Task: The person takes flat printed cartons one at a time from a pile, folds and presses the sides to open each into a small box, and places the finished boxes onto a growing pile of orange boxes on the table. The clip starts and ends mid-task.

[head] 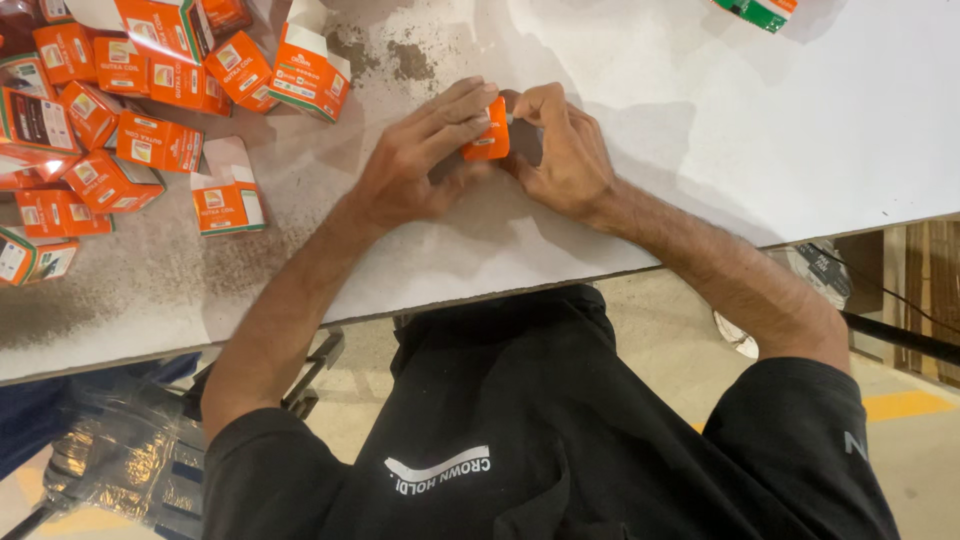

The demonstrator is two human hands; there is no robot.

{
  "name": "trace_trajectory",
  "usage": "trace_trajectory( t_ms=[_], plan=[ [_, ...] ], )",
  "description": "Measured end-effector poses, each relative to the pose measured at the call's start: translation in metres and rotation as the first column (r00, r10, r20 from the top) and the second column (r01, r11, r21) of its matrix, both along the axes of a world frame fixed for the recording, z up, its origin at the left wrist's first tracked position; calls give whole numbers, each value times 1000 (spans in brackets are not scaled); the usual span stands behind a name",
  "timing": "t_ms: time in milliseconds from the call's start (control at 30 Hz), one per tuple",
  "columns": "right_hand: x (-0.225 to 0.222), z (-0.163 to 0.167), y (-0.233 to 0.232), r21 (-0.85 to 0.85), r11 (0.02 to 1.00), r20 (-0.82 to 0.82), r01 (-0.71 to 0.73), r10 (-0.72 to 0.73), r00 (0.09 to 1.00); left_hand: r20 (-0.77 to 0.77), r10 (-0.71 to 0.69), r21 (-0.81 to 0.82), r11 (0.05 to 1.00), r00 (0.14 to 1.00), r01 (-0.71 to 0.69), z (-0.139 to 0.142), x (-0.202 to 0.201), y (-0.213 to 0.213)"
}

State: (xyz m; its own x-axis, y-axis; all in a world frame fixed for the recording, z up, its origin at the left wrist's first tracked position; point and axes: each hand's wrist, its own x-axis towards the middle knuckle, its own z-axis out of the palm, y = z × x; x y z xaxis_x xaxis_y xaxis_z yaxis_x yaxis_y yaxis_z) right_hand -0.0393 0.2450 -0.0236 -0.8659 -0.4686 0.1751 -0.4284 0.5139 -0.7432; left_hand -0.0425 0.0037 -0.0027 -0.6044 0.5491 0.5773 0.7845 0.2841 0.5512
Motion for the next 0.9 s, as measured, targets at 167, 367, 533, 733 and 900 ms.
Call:
trace_trajectory(
  t_ms=[167,367,533,733,900],
  plan=[
    [0,3,-1,-19,1000,-7,7,-7,1000,253,78,18,996,964,-85,-6,0,2],
    [-1,3,-1,-56,998,-87,-32,27,996,-210,62,-149,984,976,-95,-7,1,-1],
    [0,-4,1,-12,999,-121,-33,32,992,-286,22,-216,972,958,-87,-6,3,5],
    [-3,-10,3,42,994,-158,-104,109,981,-301,4,-271,958,954,-90,-13,9,0],
    [-8,5,-15,145,967,-162,-212,234,959,-298,141,-245,945,944,-219,-11,31,-8]
  ],
)
